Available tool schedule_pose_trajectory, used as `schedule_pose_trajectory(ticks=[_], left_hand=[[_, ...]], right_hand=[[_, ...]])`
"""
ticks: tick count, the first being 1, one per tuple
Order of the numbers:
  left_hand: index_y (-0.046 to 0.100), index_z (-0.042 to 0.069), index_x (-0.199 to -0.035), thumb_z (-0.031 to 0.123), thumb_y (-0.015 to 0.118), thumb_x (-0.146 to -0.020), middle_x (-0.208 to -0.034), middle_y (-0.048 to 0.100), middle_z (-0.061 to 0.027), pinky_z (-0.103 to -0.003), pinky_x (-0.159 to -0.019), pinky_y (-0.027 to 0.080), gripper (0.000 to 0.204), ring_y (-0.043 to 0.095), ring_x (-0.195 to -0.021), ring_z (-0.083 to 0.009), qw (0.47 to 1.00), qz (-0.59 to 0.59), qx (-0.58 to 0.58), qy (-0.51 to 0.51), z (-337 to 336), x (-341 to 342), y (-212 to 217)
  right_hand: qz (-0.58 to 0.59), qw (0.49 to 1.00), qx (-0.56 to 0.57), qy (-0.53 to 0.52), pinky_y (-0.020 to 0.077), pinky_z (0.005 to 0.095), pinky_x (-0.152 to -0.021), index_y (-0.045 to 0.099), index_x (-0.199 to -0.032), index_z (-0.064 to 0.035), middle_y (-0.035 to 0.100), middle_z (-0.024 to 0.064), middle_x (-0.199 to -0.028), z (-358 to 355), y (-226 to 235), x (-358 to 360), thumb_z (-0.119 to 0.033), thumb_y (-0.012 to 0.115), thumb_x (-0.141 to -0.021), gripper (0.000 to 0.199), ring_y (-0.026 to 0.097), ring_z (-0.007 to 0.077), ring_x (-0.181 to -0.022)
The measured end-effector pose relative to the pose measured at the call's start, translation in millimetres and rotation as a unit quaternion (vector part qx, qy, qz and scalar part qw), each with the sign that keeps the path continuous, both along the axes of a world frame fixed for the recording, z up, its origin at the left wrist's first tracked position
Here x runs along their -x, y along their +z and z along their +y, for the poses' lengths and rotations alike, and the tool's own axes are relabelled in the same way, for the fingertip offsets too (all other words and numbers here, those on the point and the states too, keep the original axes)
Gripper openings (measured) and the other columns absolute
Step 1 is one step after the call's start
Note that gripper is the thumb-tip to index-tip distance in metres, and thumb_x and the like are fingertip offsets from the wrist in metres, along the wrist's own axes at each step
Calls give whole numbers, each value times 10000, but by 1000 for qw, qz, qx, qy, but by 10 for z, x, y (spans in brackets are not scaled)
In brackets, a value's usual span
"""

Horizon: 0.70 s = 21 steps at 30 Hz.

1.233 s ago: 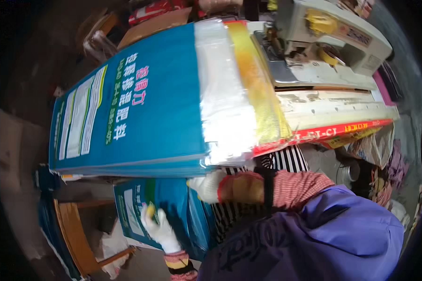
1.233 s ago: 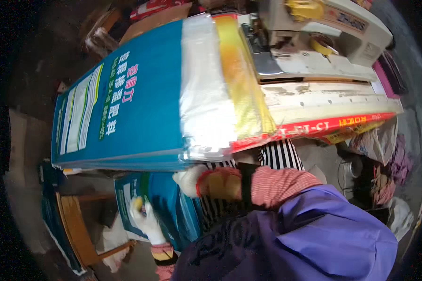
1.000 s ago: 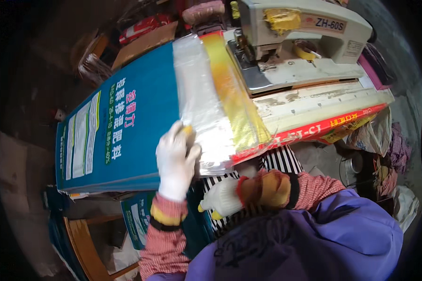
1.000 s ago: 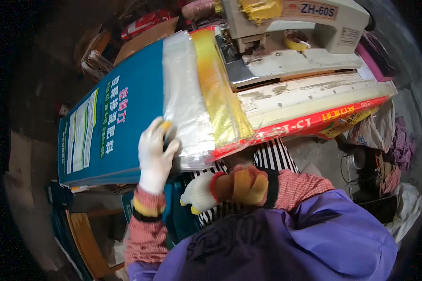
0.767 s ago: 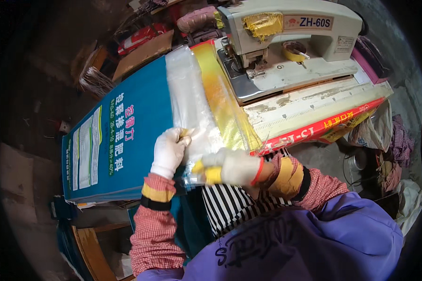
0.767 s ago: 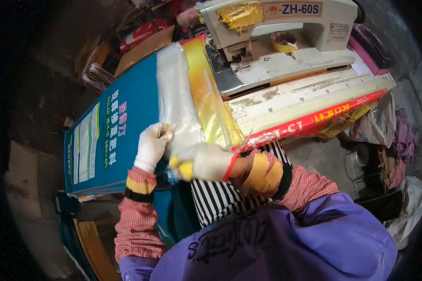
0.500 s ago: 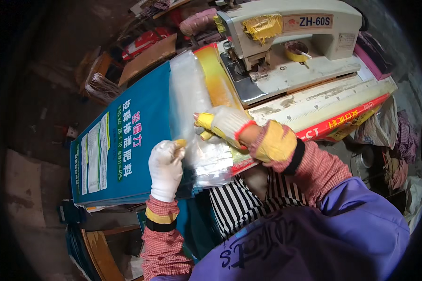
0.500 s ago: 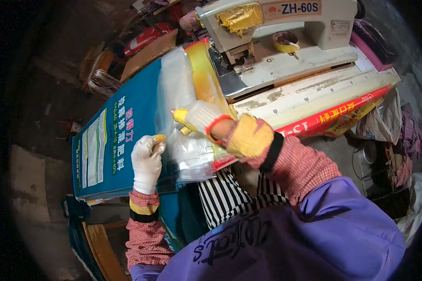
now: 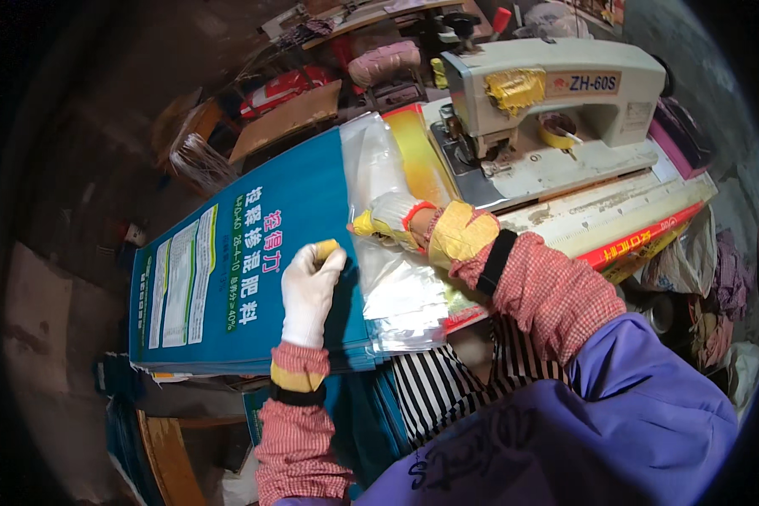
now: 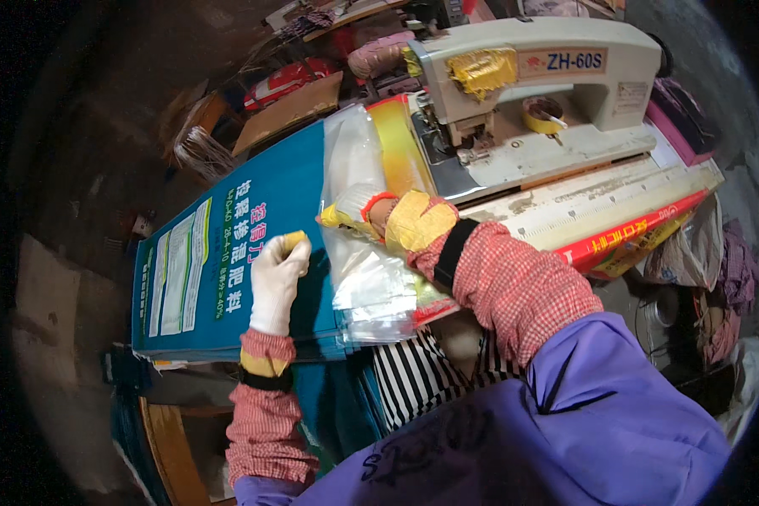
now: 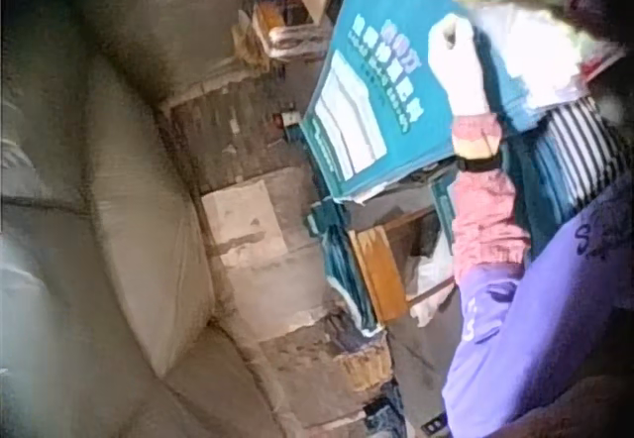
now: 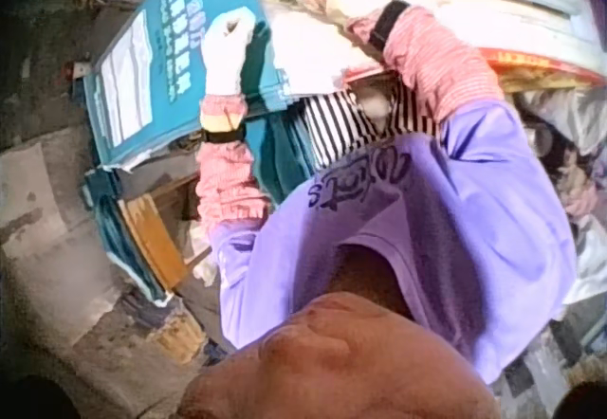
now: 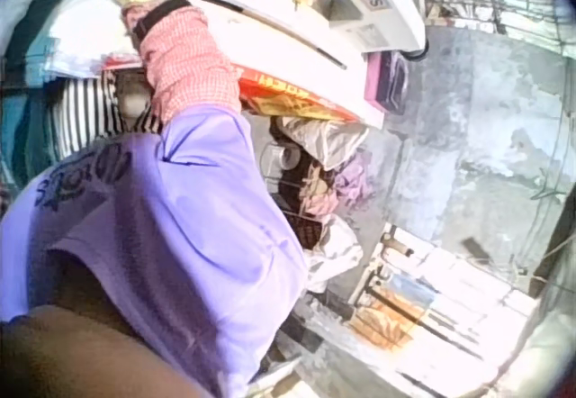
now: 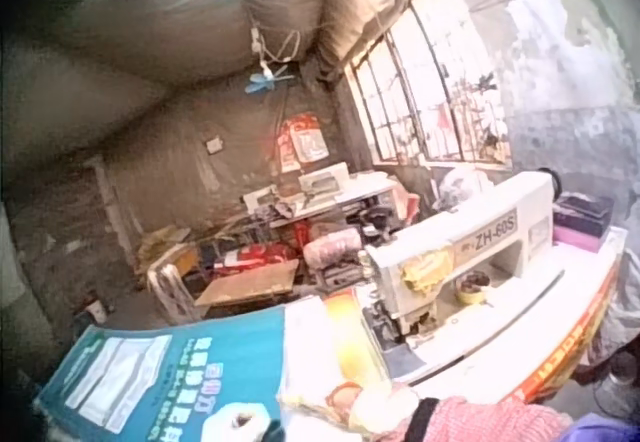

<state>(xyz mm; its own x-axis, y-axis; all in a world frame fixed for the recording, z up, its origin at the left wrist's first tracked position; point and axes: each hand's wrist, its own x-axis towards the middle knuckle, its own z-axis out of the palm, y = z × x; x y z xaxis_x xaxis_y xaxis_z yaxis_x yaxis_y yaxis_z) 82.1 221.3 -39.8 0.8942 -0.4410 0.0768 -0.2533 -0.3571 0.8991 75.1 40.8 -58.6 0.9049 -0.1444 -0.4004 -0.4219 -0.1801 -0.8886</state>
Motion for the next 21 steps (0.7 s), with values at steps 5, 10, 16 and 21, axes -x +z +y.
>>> schedule_pose_trajectory(ticks=[5, 10, 16, 21], left_hand=[[576, -34, -913, 141, 694, -780, -756, 610, -42, -216, -570, 458, 249, 554, -624, -81, 985, 132, 91, -69, -130, -266, -146], [570, 9, -856, 215, 634, -838, -714, 580, -12, -228, -561, 443, 216, 524, -583, -70, 995, -45, 85, -28, 492, -538, 388], [522, 24, -813, 176, 603, -859, -722, 570, -26, -205, -610, 437, 178, 530, -638, -83, 988, -76, 133, 16, 758, -412, 497], [522, 4, -830, 71, 624, -803, -711, 578, -34, -204, -609, 438, 126, 534, -617, -90, 990, -95, 84, 57, 666, -158, 813]], right_hand=[[-132, 990, 43, 10, 444, 366, -720, 655, -928, -4, 652, 178, -862, 221, -166, -188, -489, 533, -829, 510, 601, 292, -796], [-82, 952, 294, 14, 460, 401, -648, 655, -834, -22, 639, 170, -768, -136, -228, -94, -400, 630, -791, 382, 585, 317, -647], [-454, 792, 408, -30, 450, 412, -829, 588, -1043, -35, 582, 184, -1016, 215, 112, 215, -304, 666, -708, 436, 563, 339, -941], [-218, 837, 172, 471, 486, 417, -718, 531, -1018, 23, 621, 244, -917, 1053, 308, 705, -572, 591, -730, 664, 607, 381, -847]])
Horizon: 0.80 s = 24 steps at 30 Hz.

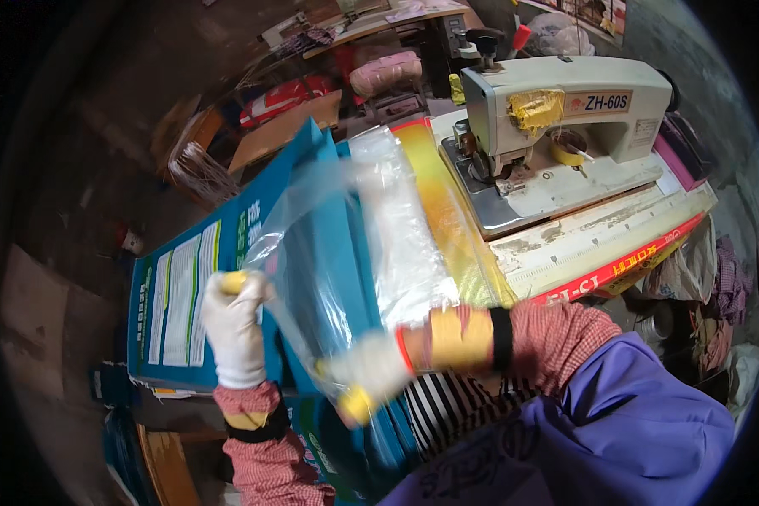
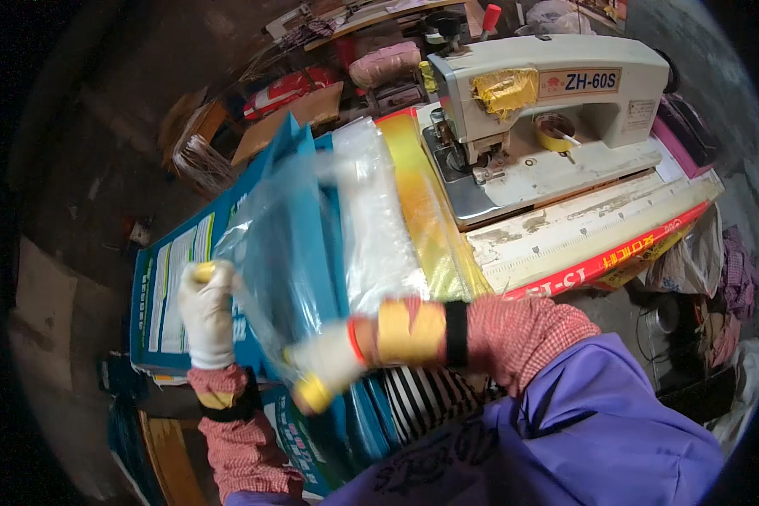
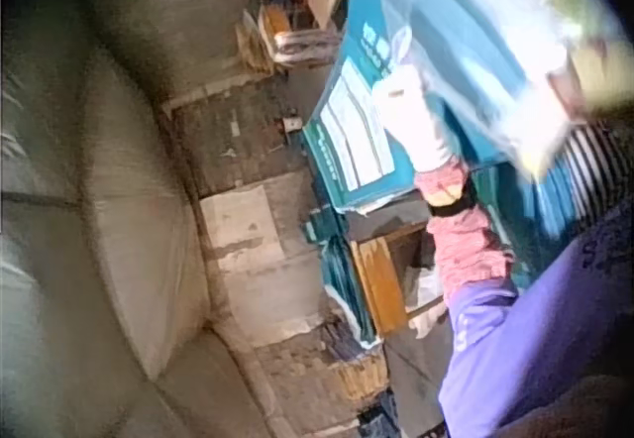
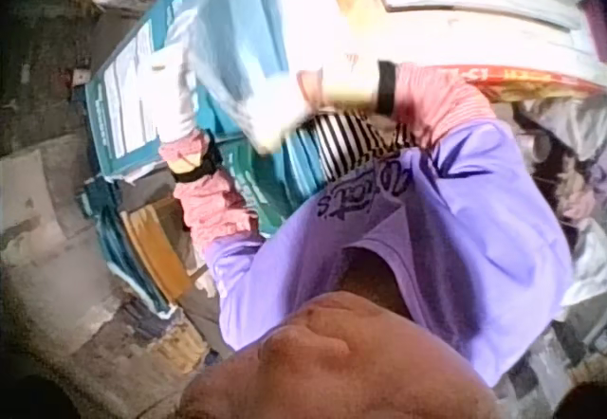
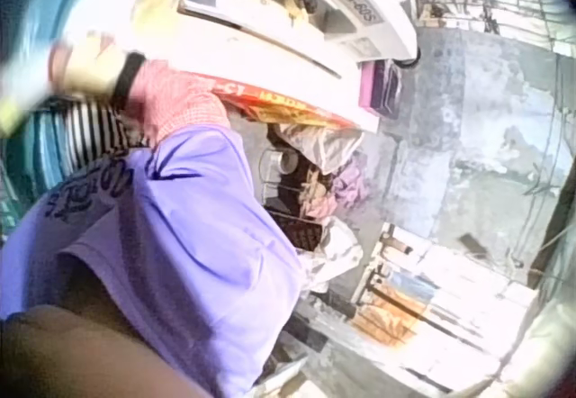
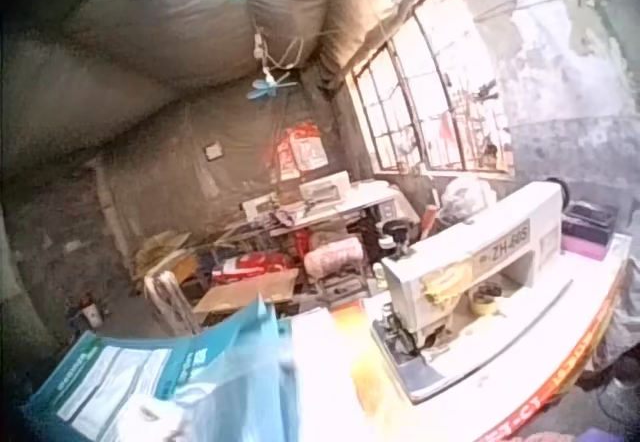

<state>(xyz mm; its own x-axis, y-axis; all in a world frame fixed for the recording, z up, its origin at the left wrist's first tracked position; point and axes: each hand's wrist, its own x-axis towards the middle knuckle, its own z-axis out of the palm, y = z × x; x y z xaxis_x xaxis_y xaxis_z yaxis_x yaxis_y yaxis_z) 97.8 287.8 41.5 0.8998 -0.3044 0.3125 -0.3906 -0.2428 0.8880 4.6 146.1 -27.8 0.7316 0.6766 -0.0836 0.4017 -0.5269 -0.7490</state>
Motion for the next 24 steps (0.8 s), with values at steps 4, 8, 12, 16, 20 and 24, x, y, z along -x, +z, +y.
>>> schedule_pose_trajectory(ticks=[4, 8, 12, 16, 20, 24], left_hand=[[517, 19, -834, 56, 581, -814, -710, 555, -28, -200, -589, 406, 76, 506, -628, -79, 999, 9, -33, -24, 203, 120, -76], [523, 35, -854, 96, 623, -834, -757, 551, -17, -198, -594, 408, 119, 506, -662, -75, 997, -23, -6, 72, 477, 314, 107], [468, 46, -1044, 98, 491, -923, -910, 555, -43, -236, -746, 469, 134, 553, -789, -106, 974, -138, 182, 6, 1023, 382, 523], [481, 54, -943, 83, 519, -891, -809, 532, -27, -233, -665, 448, 71, 521, -717, -103, 990, -122, 70, 17, 1124, 636, 591], [626, 72, -712, 141, 713, -718, -810, 631, -69, -297, -613, 460, 112, 595, -739, -172, 904, 76, -359, -218, 454, 1275, 122], [606, 38, -801, 131, 657, -789, -786, 600, -93, -318, -652, 455, 107, 584, -743, -252, 784, 105, -309, -528, 502, 1377, -701]], right_hand=[[246, 912, -129, 301, 492, 372, -673, 522, -1108, 16, 638, 162, -914, 167, -283, 198, -399, 578, -830, 503, 628, 289, -848], [-69, 926, -372, 9, 484, 361, -601, 639, -873, -60, 655, 111, -801, -43, -547, -786, -250, 657, -715, 248, 616, 252, -699], [196, 481, -690, -504, 497, 355, -724, 560, -1094, -39, 617, 127, -942, -951, -1053, -1587, -370, 543, -866, 403, 614, 246, -871], [284, 569, -642, -428, 463, 412, -752, 563, -1090, -15, 605, 157, -1058, -638, -339, -1095, -552, 480, -845, 596, 609, 301, -901], [111, 848, -237, -460, 405, 413, -934, 514, -1224, -70, 512, 118, -1273, -858, -87, -908, -548, 409, -876, 601, 554, 304, -1069], [5, 851, -240, -466, 447, 403, -840, 580, -1091, -103, 581, 127, -1100, -775, -82, -831, -408, 465, -854, 403, 585, 316, -970]])
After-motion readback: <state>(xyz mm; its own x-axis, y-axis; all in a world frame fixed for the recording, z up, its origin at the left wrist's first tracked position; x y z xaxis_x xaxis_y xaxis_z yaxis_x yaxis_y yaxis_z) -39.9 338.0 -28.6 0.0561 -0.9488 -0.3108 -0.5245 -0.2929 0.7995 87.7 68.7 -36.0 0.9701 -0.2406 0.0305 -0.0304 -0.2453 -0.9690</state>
